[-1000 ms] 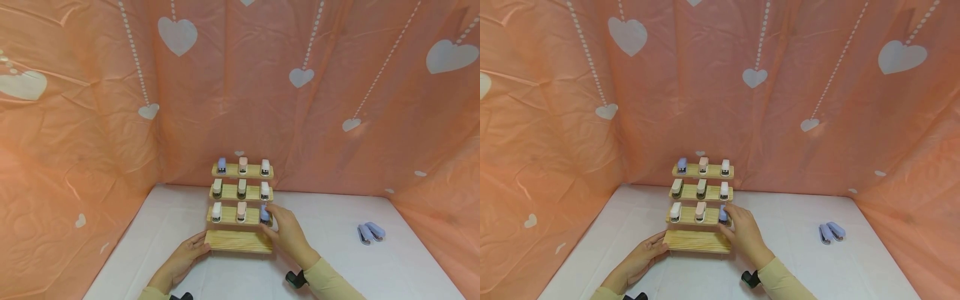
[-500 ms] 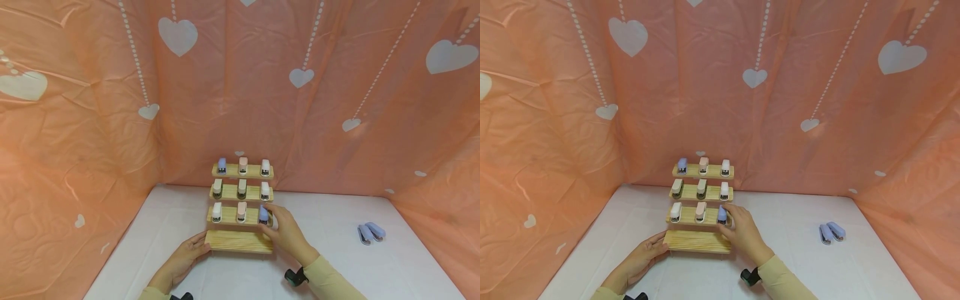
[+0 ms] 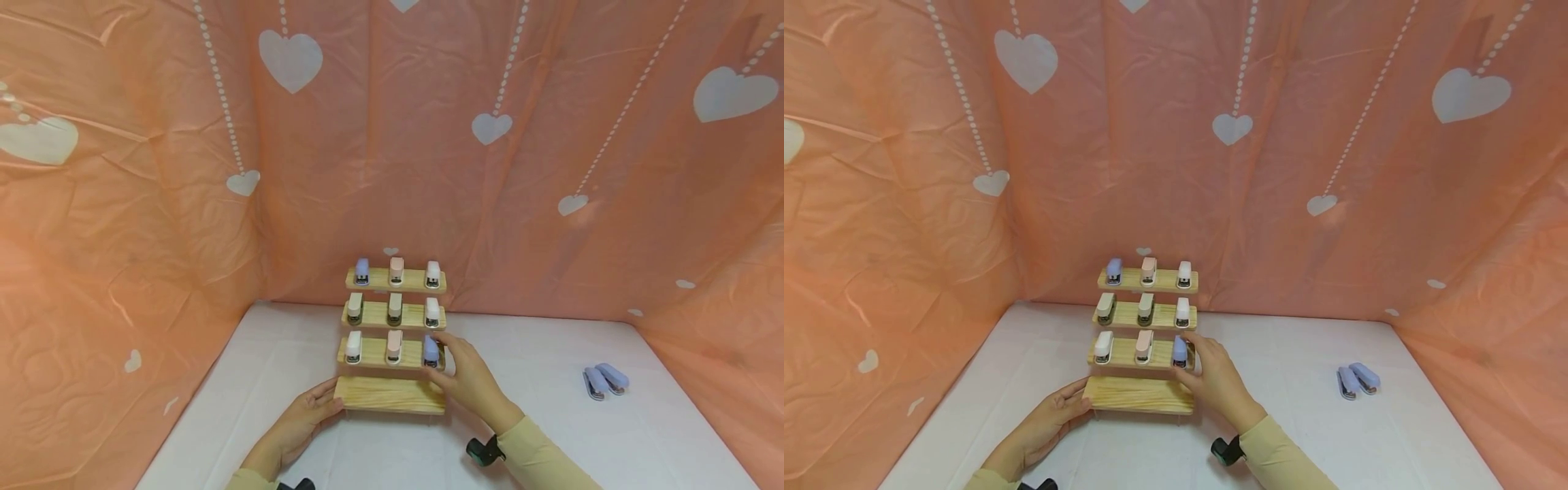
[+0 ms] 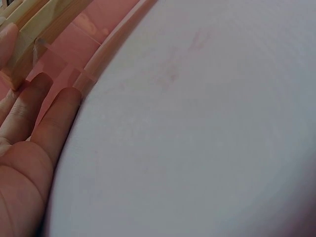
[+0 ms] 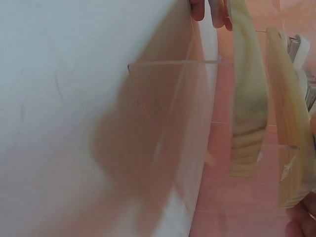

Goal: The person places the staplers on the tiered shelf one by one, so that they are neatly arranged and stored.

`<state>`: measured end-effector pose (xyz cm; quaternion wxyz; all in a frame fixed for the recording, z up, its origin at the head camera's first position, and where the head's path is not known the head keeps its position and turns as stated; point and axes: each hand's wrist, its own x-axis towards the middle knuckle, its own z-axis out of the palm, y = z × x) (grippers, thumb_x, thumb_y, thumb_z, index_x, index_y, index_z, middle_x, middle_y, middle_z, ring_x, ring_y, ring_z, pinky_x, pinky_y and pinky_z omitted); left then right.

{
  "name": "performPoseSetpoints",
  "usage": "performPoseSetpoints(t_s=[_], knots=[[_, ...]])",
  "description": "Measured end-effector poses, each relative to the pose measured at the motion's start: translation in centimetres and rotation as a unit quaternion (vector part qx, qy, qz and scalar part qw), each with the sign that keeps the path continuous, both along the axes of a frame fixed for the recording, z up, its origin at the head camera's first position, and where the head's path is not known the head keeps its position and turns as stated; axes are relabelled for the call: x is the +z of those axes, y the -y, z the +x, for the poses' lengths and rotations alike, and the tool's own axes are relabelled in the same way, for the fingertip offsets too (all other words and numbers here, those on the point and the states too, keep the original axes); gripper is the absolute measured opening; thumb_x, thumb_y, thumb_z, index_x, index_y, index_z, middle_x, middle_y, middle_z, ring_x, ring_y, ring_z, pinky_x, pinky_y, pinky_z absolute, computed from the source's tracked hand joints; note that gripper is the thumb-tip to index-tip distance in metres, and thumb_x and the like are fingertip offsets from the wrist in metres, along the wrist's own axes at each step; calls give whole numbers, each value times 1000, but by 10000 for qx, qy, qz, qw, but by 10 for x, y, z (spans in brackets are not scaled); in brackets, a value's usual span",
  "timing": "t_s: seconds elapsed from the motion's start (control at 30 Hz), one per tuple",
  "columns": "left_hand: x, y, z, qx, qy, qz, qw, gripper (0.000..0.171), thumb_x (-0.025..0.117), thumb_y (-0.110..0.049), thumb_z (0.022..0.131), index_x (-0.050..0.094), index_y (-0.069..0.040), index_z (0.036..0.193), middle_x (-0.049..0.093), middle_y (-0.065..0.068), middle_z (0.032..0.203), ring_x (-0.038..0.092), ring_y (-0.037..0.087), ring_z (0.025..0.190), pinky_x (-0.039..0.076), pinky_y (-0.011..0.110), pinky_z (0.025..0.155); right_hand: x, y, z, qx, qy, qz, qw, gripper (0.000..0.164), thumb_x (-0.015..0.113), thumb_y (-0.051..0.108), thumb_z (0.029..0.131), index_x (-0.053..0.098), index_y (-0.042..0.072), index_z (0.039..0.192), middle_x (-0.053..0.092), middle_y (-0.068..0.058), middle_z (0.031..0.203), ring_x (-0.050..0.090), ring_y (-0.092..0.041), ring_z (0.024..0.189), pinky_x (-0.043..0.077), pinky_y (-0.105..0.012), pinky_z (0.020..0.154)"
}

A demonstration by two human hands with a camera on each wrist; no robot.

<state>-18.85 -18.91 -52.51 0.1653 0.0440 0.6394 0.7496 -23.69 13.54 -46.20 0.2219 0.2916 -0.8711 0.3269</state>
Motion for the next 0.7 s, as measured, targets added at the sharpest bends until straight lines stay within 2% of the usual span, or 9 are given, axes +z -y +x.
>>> performPoseSetpoints(t_s=[0.17, 0.33, 0.5, 0.7], knots=[[0, 0, 1, 22, 38, -148, 9999, 80, 66, -26, 94, 20, 6, 150, 30, 28, 150, 38, 32, 135, 42, 32, 105, 1, -2, 2, -33, 223, 24, 9997, 68, 80, 36, 80, 51, 12, 136, 59, -7, 129, 55, -24, 118, 46, -45, 101], [0, 0, 0, 19, 42, -135, 9999, 79, 66, -26, 94, 20, 6, 150, 30, 27, 150, 37, 32, 135, 41, 33, 106, 3, -14, 6, -166, -21, 57, 9998, 69, 83, 32, 77, 53, 7, 134, 61, -9, 126, 58, -25, 112, 49, -45, 96], [0, 0, 0, 38, 43, -89, 9999, 79, 66, -26, 94, 20, 6, 150, 31, 28, 149, 39, 33, 134, 41, 33, 105, 1, -35, 5, -418, -183, 58, 9989, 69, 84, 31, 76, 54, 3, 131, 62, -10, 122, 59, -24, 107, 51, -45, 91], [1, 0, -1, 23, 68, -105, 9999, 79, 66, -27, 93, 21, 5, 150, 32, 27, 150, 39, 32, 134, 41, 33, 105, -10, -69, 4, -840, 123, 77, 9964, 66, 83, 32, 77, 55, 5, 130, 62, -10, 122, 60, -25, 106, 51, -47, 89]])
